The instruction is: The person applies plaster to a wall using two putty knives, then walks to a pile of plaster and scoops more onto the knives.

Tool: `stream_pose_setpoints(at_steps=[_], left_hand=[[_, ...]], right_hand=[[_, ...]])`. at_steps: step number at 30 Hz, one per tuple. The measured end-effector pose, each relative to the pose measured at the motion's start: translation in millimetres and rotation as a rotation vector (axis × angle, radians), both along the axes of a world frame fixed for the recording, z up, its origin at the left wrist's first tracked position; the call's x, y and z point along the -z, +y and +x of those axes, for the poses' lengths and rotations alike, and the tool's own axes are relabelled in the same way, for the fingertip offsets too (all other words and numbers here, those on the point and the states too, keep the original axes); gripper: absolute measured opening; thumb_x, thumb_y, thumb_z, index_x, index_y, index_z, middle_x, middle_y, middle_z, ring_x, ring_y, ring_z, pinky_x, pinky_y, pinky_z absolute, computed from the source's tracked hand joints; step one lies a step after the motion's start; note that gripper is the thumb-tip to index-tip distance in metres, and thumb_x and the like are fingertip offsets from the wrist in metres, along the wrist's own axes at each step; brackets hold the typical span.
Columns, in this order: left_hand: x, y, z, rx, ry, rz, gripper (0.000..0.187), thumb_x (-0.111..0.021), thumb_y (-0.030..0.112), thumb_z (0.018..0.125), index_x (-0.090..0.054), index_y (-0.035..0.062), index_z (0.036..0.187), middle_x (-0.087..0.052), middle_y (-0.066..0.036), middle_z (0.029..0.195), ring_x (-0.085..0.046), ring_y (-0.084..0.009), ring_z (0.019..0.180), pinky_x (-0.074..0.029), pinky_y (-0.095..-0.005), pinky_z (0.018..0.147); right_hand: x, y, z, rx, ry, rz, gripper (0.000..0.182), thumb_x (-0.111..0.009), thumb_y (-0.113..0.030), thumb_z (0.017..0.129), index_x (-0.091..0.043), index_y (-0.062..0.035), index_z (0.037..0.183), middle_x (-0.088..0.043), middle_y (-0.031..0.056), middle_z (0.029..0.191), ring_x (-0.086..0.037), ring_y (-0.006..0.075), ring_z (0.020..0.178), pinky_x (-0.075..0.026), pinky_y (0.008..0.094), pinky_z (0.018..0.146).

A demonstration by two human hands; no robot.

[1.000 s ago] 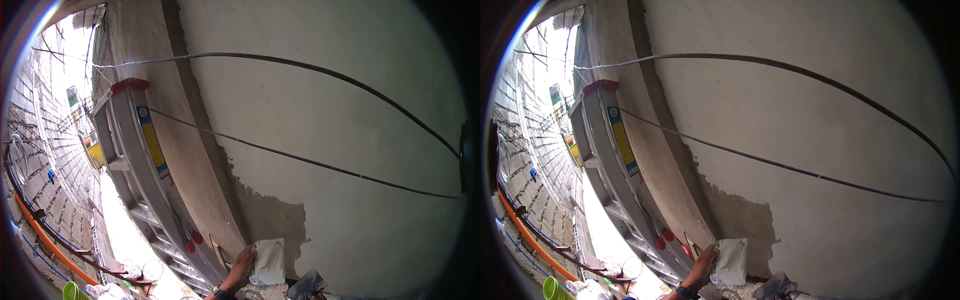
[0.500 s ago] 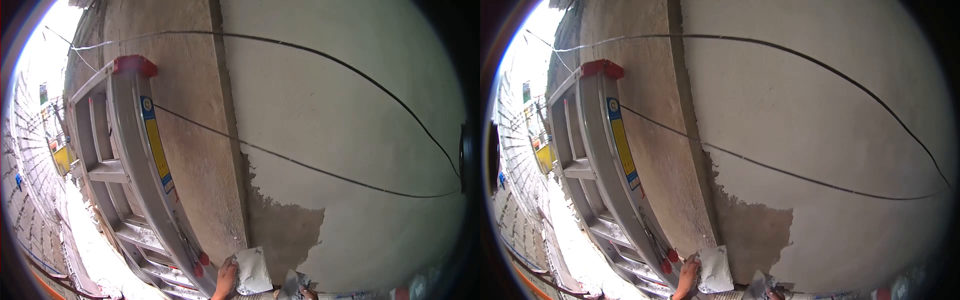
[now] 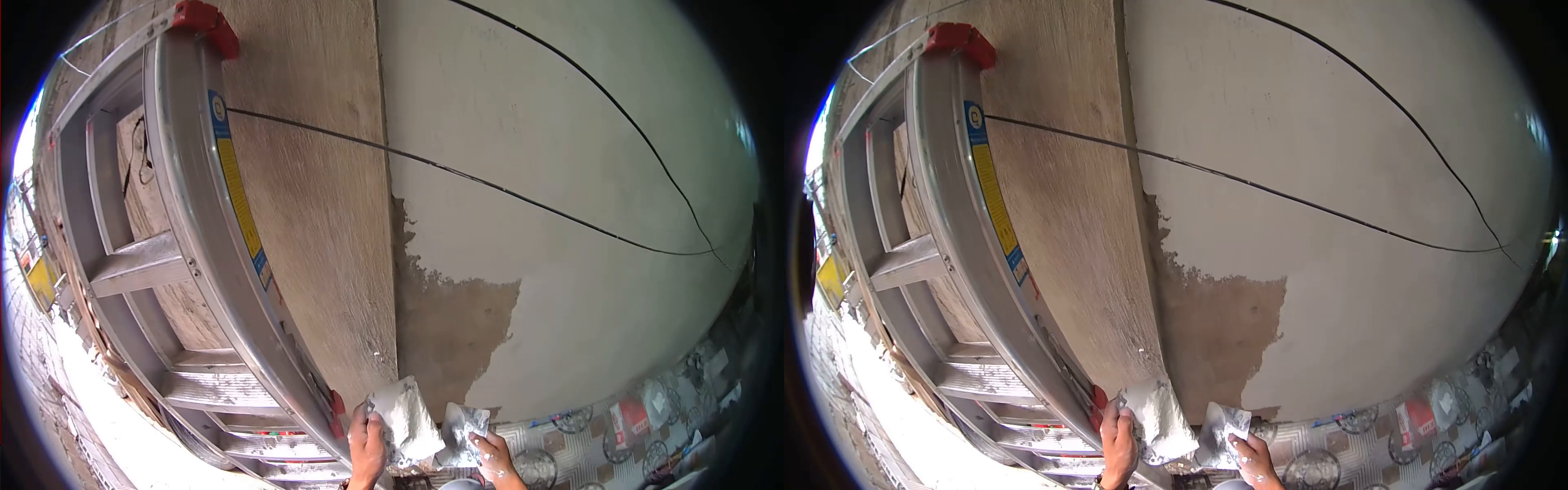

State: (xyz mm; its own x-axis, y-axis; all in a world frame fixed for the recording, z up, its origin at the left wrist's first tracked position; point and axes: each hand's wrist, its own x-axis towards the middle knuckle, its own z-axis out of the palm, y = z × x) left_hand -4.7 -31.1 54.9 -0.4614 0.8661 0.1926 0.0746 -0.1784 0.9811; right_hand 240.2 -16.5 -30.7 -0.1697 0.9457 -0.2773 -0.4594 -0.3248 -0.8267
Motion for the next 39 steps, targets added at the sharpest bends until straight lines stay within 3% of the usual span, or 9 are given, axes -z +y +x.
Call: stream_pose_setpoints(at_steps=[2,7,12,22,30,34,36,37,39], left_hand=[[-4.3,-0.9,-1.3,0.010,0.059,0.017,0.033,-0.046,0.017,0.099,-0.053,-0.0051,0.122,-0.062,-0.013,0.101,-0.056,-0.0195,0.094,-0.043,-0.0309,0.088],[-20.2,1.7,-1.9,0.018,0.163,0.065,0.031,-0.044,0.019,0.100,-0.053,-0.0042,0.119,-0.061,-0.013,0.097,-0.054,-0.0201,0.087,-0.045,-0.0323,0.081],[-31.6,13.8,0.2,-0.070,0.217,0.202,0.032,-0.044,0.021,0.101,-0.053,-0.0047,0.119,-0.058,-0.011,0.095,-0.050,-0.0180,0.085,-0.042,-0.0309,0.078],[-40.1,30.0,0.7,-0.218,0.282,0.313,0.030,-0.047,0.023,0.102,-0.054,-0.0024,0.117,-0.042,0.003,0.076,-0.032,-0.0053,0.065,-0.028,-0.0225,0.056],[-45.2,16.4,13.8,-0.126,0.210,0.340,0.033,-0.044,0.021,0.102,-0.051,-0.0042,0.123,-0.053,-0.004,0.096,-0.045,-0.0100,0.081,-0.039,-0.0247,0.072],[-31.6,0.2,17.4,-0.214,0.428,0.375,0.038,-0.044,0.018,0.099,-0.049,-0.0090,0.125,-0.060,-0.019,0.116,-0.058,-0.0280,0.105,-0.043,-0.0364,0.096],[-20.0,-6.3,19.7,-0.168,0.488,0.445,0.036,-0.045,0.013,0.097,-0.050,-0.0089,0.126,-0.060,-0.020,0.114,-0.060,-0.0271,0.100,-0.046,-0.0360,0.091],[-20.1,-4.5,18.4,-0.210,0.616,0.528,0.045,-0.053,0.001,0.088,-0.051,-0.0037,0.132,-0.067,-0.019,0.093,-0.064,-0.0229,0.067,-0.051,-0.0318,0.061],[-17.0,-8.7,17.5,-0.134,0.615,0.538,0.051,-0.055,-0.002,0.083,-0.051,-0.0024,0.134,-0.067,-0.018,0.091,-0.063,-0.0208,0.063,-0.050,-0.0306,0.058]], right_hand=[[3.9,-6.7,0.7,0.007,-0.085,0.028,0.023,-0.060,-0.014,0.097,-0.062,0.0009,0.114,-0.059,-0.0040,0.089,-0.047,0.0024,0.076,-0.040,0.0228,0.065],[-17.8,-14.4,-5.6,0.073,-0.235,0.113,0.014,-0.058,-0.009,0.097,-0.064,0.0008,0.104,-0.048,-0.0080,0.072,-0.040,0.0015,0.060,-0.032,0.0204,0.053],[-42.7,-4.9,8.5,-0.039,-0.663,0.292,0.019,-0.059,-0.018,0.095,-0.062,0.0006,0.094,-0.057,-0.0029,0.074,-0.048,0.0061,0.068,-0.042,0.0259,0.059],[-103.9,-9.7,-7.9,0.085,-0.683,0.526,0.015,-0.058,-0.012,0.094,-0.060,0.0027,0.099,-0.057,0.0003,0.073,-0.048,0.0067,0.068,-0.043,0.0262,0.061],[-119.2,-23.8,-41.6,0.145,-0.765,0.726,0.013,-0.054,-0.006,0.093,-0.058,0.0036,0.100,-0.059,0.0070,0.074,-0.053,0.0118,0.064,-0.044,0.0305,0.059],[-107.9,-36.3,-59.0,0.181,-0.677,0.612,0.013,-0.052,-0.005,0.093,-0.055,0.0034,0.102,-0.055,0.0043,0.072,-0.049,0.0103,0.063,-0.042,0.0293,0.057],[-100.9,-42.9,-60.9,0.078,-0.555,0.365,0.027,-0.049,-0.006,0.094,-0.055,0.0030,0.119,-0.060,0.0013,0.090,-0.050,0.0077,0.076,-0.043,0.0236,0.070],[-99.1,-40.2,-66.6,0.136,-0.591,0.502,0.026,-0.049,-0.006,0.094,-0.055,0.0025,0.118,-0.059,0.0000,0.087,-0.047,0.0068,0.072,-0.041,0.0230,0.066],[-95.7,-39.9,-68.9,0.117,-0.590,0.437,0.025,-0.049,-0.006,0.094,-0.055,0.0022,0.117,-0.058,-0.0004,0.087,-0.047,0.0069,0.072,-0.041,0.0235,0.066]])
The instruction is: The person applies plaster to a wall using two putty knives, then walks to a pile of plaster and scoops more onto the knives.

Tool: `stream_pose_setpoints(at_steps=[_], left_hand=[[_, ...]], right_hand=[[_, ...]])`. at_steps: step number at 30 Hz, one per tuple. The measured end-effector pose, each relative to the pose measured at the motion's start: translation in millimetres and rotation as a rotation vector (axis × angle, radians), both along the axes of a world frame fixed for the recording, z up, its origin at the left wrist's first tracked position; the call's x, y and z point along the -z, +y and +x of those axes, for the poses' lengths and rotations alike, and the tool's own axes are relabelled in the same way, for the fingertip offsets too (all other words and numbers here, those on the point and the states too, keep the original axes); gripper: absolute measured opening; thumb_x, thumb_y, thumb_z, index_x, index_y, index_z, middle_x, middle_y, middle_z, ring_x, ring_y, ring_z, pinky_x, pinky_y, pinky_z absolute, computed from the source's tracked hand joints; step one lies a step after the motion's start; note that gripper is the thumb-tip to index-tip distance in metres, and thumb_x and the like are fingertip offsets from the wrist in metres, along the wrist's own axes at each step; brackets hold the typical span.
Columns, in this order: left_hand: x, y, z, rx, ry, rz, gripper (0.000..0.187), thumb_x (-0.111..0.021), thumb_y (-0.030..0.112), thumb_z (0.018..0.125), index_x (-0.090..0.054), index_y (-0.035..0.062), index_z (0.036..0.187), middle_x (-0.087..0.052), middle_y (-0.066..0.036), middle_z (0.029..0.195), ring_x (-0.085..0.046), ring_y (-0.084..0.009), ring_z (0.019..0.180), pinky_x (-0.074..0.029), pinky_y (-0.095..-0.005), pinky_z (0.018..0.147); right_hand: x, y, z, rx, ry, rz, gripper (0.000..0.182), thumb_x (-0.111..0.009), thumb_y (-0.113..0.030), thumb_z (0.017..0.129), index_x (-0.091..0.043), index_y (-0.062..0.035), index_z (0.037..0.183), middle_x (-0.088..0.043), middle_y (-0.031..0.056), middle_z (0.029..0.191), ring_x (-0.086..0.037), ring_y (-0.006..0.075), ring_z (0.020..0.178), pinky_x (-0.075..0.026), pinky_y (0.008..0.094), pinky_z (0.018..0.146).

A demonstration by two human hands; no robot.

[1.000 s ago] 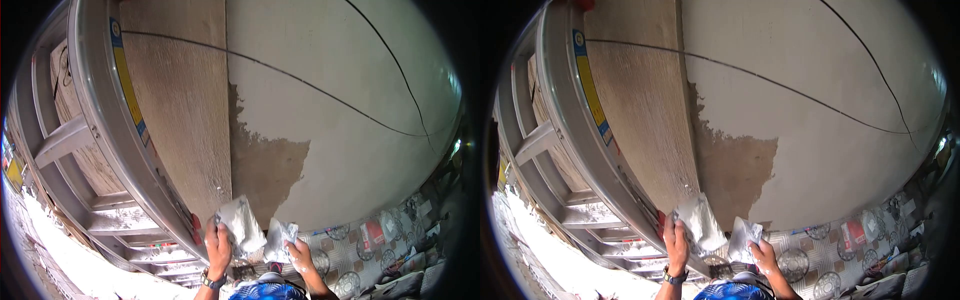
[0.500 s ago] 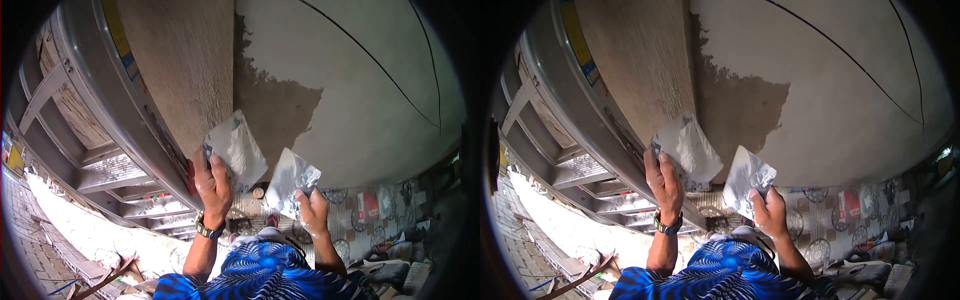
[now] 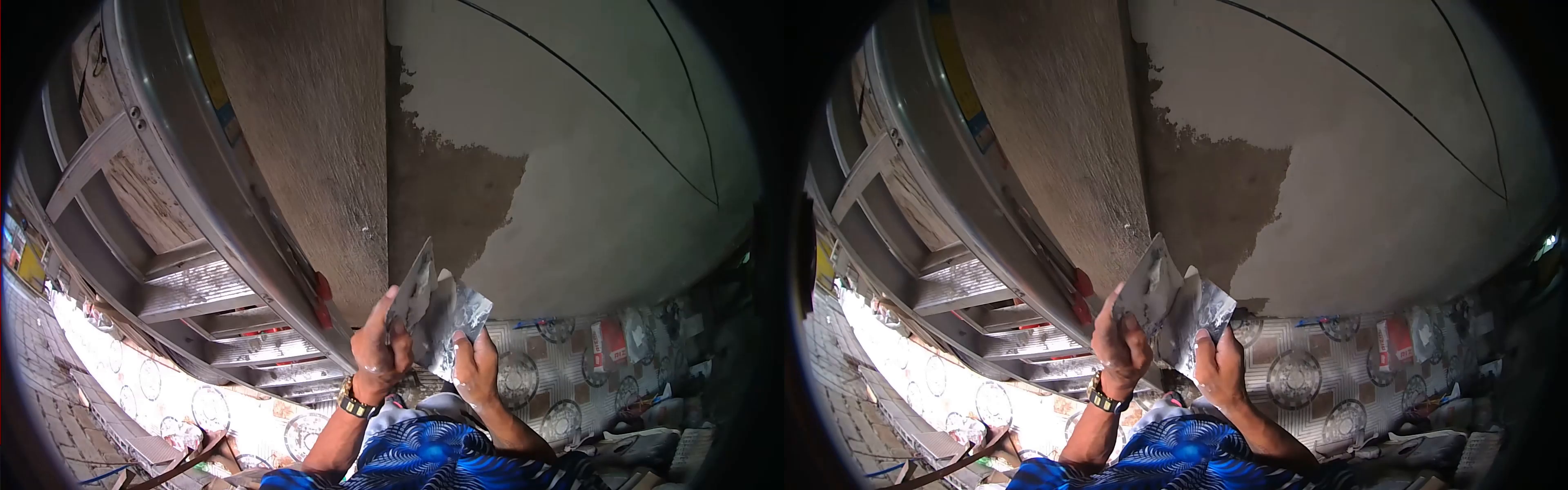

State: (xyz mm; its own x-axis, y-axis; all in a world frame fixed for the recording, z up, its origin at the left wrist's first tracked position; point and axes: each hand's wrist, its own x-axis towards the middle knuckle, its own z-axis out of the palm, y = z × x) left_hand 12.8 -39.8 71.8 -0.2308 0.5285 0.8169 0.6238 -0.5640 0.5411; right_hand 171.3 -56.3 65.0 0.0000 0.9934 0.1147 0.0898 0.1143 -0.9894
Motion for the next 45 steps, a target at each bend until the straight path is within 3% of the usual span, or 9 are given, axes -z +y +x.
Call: stream_pose_setpoints(at_steps=[6,18,27,30,32,36,38,41,45], left_hand=[[-4.4,-20.2,-1.9,0.155,0.105,-0.148,0.069,-0.057,-0.014,0.068,-0.049,-0.0012,0.135,-0.068,-0.016,0.099,-0.063,-0.0217,0.062,-0.052,-0.0315,0.057],[18.1,-40.5,-12.9,0.206,0.126,-0.353,0.072,-0.056,-0.011,0.075,-0.045,0.0099,0.142,-0.064,-0.024,0.116,-0.068,-0.0382,0.088,-0.056,-0.0398,0.071],[19.1,-49.0,-17.6,0.268,0.112,-0.417,0.065,-0.059,-0.006,0.080,-0.046,0.0121,0.141,-0.062,-0.022,0.122,-0.067,-0.0381,0.097,-0.056,-0.0401,0.077],[19.9,-50.1,-16.7,0.293,0.080,-0.386,0.051,-0.058,-0.005,0.083,-0.053,0.0028,0.133,-0.063,-0.023,0.124,-0.067,-0.0351,0.104,-0.055,-0.0361,0.084],[11.4,-53.7,-15.7,0.342,0.071,-0.428,0.052,-0.061,0.001,0.083,-0.052,0.0018,0.134,-0.059,-0.023,0.129,-0.062,-0.0359,0.114,-0.051,-0.0366,0.093],[3.3,-56.1,-17.3,0.425,0.126,-0.469,0.064,-0.067,0.007,0.077,-0.047,0.0008,0.138,-0.052,-0.023,0.139,-0.052,-0.0366,0.128,-0.042,-0.0377,0.106],[3.8,-57.0,-19.5,0.432,0.183,-0.488,0.069,-0.065,0.001,0.074,-0.045,0.0021,0.140,-0.050,-0.022,0.140,-0.051,-0.0366,0.128,-0.043,-0.0383,0.106],[15.6,-55.5,-20.7,0.388,0.261,-0.459,0.074,-0.060,-0.007,0.069,-0.044,0.0053,0.141,-0.050,-0.021,0.140,-0.055,-0.0379,0.122,-0.048,-0.0403,0.099],[22.4,-55.1,-17.2,0.311,0.310,-0.418,0.078,-0.054,-0.016,0.067,-0.046,0.0080,0.140,-0.052,-0.019,0.138,-0.057,-0.0376,0.117,-0.051,-0.0409,0.095]], right_hand=[[15.4,6.1,-4.9,0.033,0.021,0.053,0.014,-0.051,-0.010,0.094,-0.057,0.0005,0.100,-0.055,0.0031,0.072,-0.047,0.0115,0.060,-0.042,0.0305,0.057],[17.9,14.6,-10.4,-0.012,0.358,-0.138,0.013,-0.051,-0.011,0.096,-0.060,-0.0014,0.097,-0.045,-0.0071,0.068,-0.035,0.0015,0.058,-0.029,0.0224,0.051],[31.3,17.7,-8.0,-0.019,0.359,0.014,0.011,-0.052,-0.007,0.095,-0.060,0.0008,0.095,-0.055,0.0012,0.085,-0.050,0.0090,0.078,-0.041,0.0267,0.068],[24.6,15.2,-3.7,-0.047,0.604,-0.165,0.010,-0.053,-0.004,0.094,-0.061,0.0020,0.094,-0.058,0.0042,0.090,-0.054,0.0130,0.083,-0.043,0.0274,0.073],[38.2,18.6,-0.6,-0.059,0.555,-0.141,0.010,-0.053,-0.004,0.094,-0.060,0.0022,0.097,-0.059,0.0046,0.092,-0.054,0.0137,0.084,-0.043,0.0272,0.076],[63.7,22.4,16.7,-0.225,0.788,-0.199,0.022,-0.054,-0.009,0.094,-0.059,0.0022,0.112,-0.060,0.0096,0.107,-0.056,0.0166,0.097,-0.043,0.0296,0.089],[88.0,22.9,22.3,-0.223,0.614,-0.060,0.031,-0.055,-0.014,0.095,-0.056,0.0026,0.121,-0.058,0.0122,0.117,-0.054,0.0185,0.107,-0.041,0.0336,0.097],[107.8,24.6,26.4,-0.286,0.672,-0.028,0.041,-0.056,-0.020,0.095,-0.053,0.0022,0.129,-0.053,0.0145,0.129,-0.050,0.0210,0.117,-0.037,0.0391,0.105],[100.7,25.2,23.4,-0.255,0.843,-0.165,0.035,-0.057,-0.019,0.093,-0.057,0.0010,0.122,-0.058,0.0123,0.121,-0.055,0.0218,0.113,-0.041,0.0413,0.102]])
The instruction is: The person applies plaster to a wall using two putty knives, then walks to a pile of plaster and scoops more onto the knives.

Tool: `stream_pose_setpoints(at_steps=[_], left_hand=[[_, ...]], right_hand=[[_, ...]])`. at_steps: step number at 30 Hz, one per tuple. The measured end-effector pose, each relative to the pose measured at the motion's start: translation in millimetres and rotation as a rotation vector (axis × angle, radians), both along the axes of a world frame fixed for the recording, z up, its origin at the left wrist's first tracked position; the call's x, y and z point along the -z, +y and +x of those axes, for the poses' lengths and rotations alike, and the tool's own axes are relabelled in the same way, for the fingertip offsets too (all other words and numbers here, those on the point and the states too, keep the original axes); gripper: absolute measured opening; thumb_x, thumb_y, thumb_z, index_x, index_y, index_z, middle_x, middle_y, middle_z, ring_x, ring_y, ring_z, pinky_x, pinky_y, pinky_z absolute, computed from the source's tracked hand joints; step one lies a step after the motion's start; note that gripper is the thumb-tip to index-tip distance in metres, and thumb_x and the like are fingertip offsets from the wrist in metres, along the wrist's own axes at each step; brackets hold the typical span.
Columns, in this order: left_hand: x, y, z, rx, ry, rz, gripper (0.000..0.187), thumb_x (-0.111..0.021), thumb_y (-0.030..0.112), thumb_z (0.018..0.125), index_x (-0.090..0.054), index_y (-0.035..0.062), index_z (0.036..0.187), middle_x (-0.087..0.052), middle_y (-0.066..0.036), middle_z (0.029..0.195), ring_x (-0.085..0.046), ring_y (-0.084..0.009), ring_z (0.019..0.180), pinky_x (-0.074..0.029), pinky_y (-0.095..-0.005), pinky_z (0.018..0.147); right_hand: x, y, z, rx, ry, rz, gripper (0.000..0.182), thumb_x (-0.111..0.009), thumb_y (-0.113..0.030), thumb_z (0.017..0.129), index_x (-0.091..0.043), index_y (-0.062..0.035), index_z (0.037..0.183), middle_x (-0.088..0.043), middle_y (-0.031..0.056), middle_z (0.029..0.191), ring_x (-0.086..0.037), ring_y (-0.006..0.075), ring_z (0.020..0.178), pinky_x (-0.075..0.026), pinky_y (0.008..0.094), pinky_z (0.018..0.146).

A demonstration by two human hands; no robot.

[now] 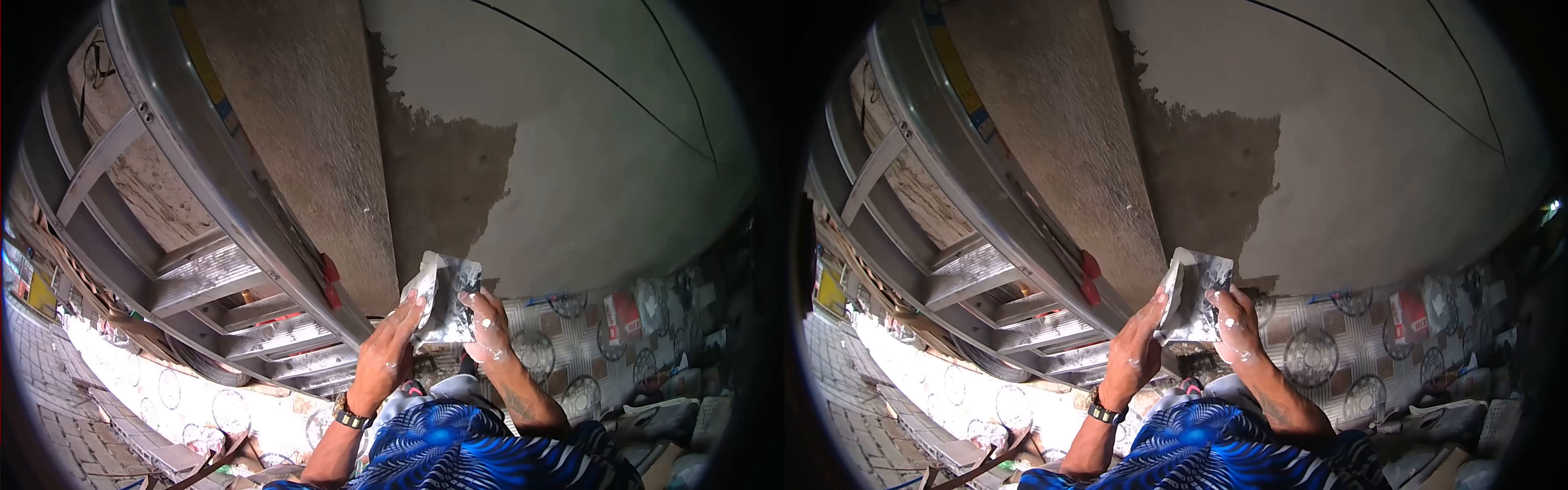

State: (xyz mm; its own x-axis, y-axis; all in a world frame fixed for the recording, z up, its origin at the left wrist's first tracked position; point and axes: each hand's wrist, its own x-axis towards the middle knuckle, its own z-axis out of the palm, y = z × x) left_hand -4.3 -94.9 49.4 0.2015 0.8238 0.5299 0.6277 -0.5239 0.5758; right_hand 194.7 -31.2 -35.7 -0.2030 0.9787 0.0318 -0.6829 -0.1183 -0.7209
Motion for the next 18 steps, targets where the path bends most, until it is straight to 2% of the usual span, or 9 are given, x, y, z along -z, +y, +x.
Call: stream_pose_setpoints(at_steps=[3,6,8,18], left_hand=[[4.7,-1.0,-0.8,-0.005,0.005,0.002,0.077,-0.055,-0.016,0.067,-0.048,0.0090,0.139,-0.054,-0.018,0.137,-0.059,-0.0365,0.116,-0.051,-0.0410,0.094],[14.4,1.8,-4.6,0.005,0.001,0.074,0.076,-0.057,-0.015,0.067,-0.049,0.0095,0.138,-0.055,-0.017,0.136,-0.060,-0.0357,0.114,-0.052,-0.0417,0.093],[13.7,1.6,-8.3,0.012,-0.002,0.072,0.074,-0.059,-0.014,0.068,-0.051,0.0093,0.137,-0.055,-0.017,0.135,-0.060,-0.0353,0.114,-0.052,-0.0411,0.092],[17.0,2.7,-6.3,-0.037,-0.005,0.136,0.068,-0.062,-0.012,0.070,-0.055,0.0106,0.134,-0.060,-0.017,0.131,-0.065,-0.0333,0.108,-0.054,-0.0396,0.087]], right_hand=[[-60.7,-6.6,-5.6,-0.061,0.049,-0.207,0.026,-0.058,-0.015,0.090,-0.061,-0.0007,0.112,-0.065,0.0096,0.107,-0.061,0.0227,0.103,-0.047,0.0416,0.096],[-55.2,-3.7,-9.4,0.000,0.162,-0.357,0.019,-0.058,-0.011,0.087,-0.063,-0.0030,0.103,-0.067,0.0077,0.097,-0.065,0.0234,0.094,-0.051,0.0413,0.089],[-72.7,-4.3,-11.7,-0.049,0.162,-0.343,0.019,-0.059,-0.010,0.087,-0.063,-0.0032,0.104,-0.067,0.0087,0.101,-0.064,0.0233,0.096,-0.050,0.0412,0.090],[-48.9,-4.5,-6.0,-0.058,0.162,-0.357,0.016,-0.060,-0.014,0.088,-0.062,-0.0048,0.100,-0.067,0.0077,0.100,-0.063,0.0227,0.098,-0.049,0.0426,0.091]])
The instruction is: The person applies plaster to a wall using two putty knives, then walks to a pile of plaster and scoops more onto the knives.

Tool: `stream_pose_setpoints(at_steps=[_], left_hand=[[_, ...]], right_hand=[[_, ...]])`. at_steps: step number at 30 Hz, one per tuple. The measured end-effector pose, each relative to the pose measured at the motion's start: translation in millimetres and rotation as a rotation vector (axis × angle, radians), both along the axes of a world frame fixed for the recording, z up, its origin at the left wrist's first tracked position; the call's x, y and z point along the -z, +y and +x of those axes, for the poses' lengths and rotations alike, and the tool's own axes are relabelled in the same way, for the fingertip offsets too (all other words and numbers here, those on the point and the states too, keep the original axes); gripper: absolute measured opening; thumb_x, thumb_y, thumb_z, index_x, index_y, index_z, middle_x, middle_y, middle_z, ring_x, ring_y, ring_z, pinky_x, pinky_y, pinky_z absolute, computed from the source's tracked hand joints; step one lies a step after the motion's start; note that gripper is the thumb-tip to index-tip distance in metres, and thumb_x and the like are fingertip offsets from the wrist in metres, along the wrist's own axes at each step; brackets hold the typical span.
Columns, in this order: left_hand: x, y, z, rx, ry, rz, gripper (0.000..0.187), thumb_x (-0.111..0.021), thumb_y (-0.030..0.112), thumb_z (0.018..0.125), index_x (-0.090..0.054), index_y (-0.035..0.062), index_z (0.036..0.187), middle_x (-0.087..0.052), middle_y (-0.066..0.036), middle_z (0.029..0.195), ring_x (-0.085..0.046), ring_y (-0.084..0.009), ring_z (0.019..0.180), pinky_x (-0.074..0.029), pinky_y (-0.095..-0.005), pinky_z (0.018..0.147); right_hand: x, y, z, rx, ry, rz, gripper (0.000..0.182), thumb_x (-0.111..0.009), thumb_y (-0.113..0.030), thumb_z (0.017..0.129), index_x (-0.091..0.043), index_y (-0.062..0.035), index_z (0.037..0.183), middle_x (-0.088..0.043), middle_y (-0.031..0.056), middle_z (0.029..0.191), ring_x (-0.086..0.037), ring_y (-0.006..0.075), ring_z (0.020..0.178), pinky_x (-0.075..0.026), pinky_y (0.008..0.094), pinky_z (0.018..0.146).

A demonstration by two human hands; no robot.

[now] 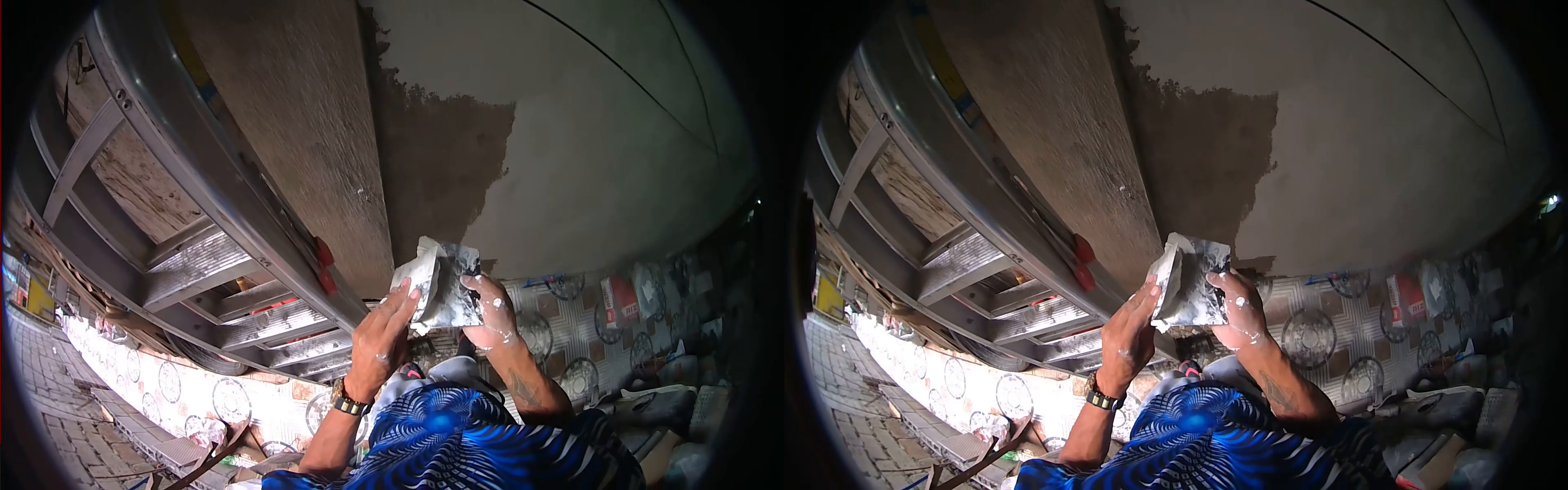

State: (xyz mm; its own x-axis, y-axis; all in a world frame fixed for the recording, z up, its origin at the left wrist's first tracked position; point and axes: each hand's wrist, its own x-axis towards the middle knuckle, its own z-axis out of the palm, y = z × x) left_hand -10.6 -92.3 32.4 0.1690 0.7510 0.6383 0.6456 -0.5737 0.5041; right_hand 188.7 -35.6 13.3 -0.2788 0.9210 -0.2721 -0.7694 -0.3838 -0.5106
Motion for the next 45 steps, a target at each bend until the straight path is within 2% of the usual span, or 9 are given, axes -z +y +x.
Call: stream_pose_setpoints(at_steps=[15,18,19,22,23,27,29,39,45], left_hand=[[13.3,10.5,-12.2,-0.074,0.161,0.025,0.071,-0.060,-0.012,0.070,-0.055,0.0134,0.136,-0.064,-0.018,0.124,-0.067,-0.0319,0.100,-0.054,-0.0381,0.083],[20.0,0.6,-4.4,-0.104,-0.073,-0.458,0.069,-0.059,-0.009,0.076,-0.050,0.0149,0.141,-0.066,-0.020,0.114,-0.065,-0.0343,0.090,-0.052,-0.0337,0.079],[17.9,3.2,-3.0,-0.067,-0.265,-0.442,0.054,-0.058,0.000,0.087,-0.047,0.0069,0.140,-0.066,-0.018,0.098,-0.064,-0.0269,0.080,-0.049,-0.0300,0.072],[21.8,21.8,-0.8,-0.039,-0.620,-0.293,0.041,-0.053,0.006,0.095,-0.048,-0.0008,0.135,-0.065,-0.012,0.096,-0.059,-0.0154,0.083,-0.047,-0.0272,0.071],[15.5,15.3,-9.4,-0.049,-0.809,-0.735,0.048,-0.057,0.007,0.094,-0.041,-0.0048,0.138,-0.060,-0.010,0.117,-0.056,-0.0149,0.105,-0.046,-0.0288,0.091],[1.0,33.9,-7.7,0.183,-1.384,-0.785,0.046,-0.049,0.007,0.092,-0.043,-0.0058,0.136,-0.060,-0.013,0.121,-0.063,-0.0197,0.103,-0.051,-0.0308,0.089],[-8.4,36.0,-8.1,0.158,-1.523,-0.877,0.046,-0.046,0.008,0.092,-0.042,-0.0064,0.135,-0.060,-0.014,0.120,-0.065,-0.0216,0.101,-0.055,-0.0325,0.086],[-22.7,37.3,-7.4,0.164,-1.628,-0.812,0.044,-0.042,0.010,0.093,-0.042,-0.0064,0.134,-0.061,-0.015,0.113,-0.067,-0.0198,0.094,-0.057,-0.0305,0.079],[-15.0,42.1,-12.5,0.135,-1.741,-0.809,0.034,-0.043,0.012,0.093,-0.049,-0.0047,0.122,-0.063,-0.014,0.104,-0.068,-0.0208,0.087,-0.059,-0.0321,0.073]], right_hand=[[-50.1,19.6,4.8,0.061,0.011,-0.042,0.019,-0.062,-0.010,0.083,-0.063,-0.0045,0.102,-0.069,0.0091,0.100,-0.067,0.0247,0.095,-0.052,0.0428,0.091],[-67.2,24.6,13.3,0.059,-0.010,0.016,0.017,-0.062,-0.010,0.084,-0.062,-0.0038,0.100,-0.068,0.0092,0.098,-0.067,0.0246,0.092,-0.053,0.0423,0.086],[-68.8,26.3,11.5,0.131,-0.042,0.091,0.015,-0.061,-0.009,0.085,-0.061,-0.0030,0.098,-0.067,0.0093,0.098,-0.066,0.0233,0.093,-0.052,0.0416,0.082],[-65.1,25.5,22.4,0.118,-0.131,0.226,0.017,-0.057,-0.006,0.086,-0.059,-0.0013,0.103,-0.065,0.0104,0.105,-0.063,0.0224,0.099,-0.050,0.0401,0.086],[-70.3,21.5,26.3,0.028,-0.121,0.293,0.024,-0.054,-0.001,0.087,-0.057,0.0000,0.110,-0.062,0.0092,0.107,-0.060,0.0214,0.103,-0.048,0.0386,0.093],[-95.1,12.5,2.9,0.097,-0.231,0.353,0.043,-0.053,-0.004,0.085,-0.050,0.0041,0.127,-0.059,0.0121,0.118,-0.058,0.0239,0.113,-0.044,0.0422,0.102],[-89.9,16.3,5.2,0.074,-0.193,0.302,0.032,-0.053,-0.001,0.085,-0.055,0.0008,0.117,-0.061,0.0083,0.108,-0.059,0.0218,0.106,-0.046,0.0401,0.097],[-35.2,39.4,15.2,0.063,-0.137,0.044,0.014,-0.054,-0.001,0.085,-0.059,-0.0035,0.097,-0.064,0.0082,0.102,-0.062,0.0227,0.100,-0.048,0.0400,0.095],[-62.4,33.8,18.6,0.122,-0.204,0.274,0.030,-0.059,0.000,0.083,-0.058,-0.0007,0.114,-0.063,0.0088,0.110,-0.060,0.0253,0.109,-0.045,0.0453,0.103]])
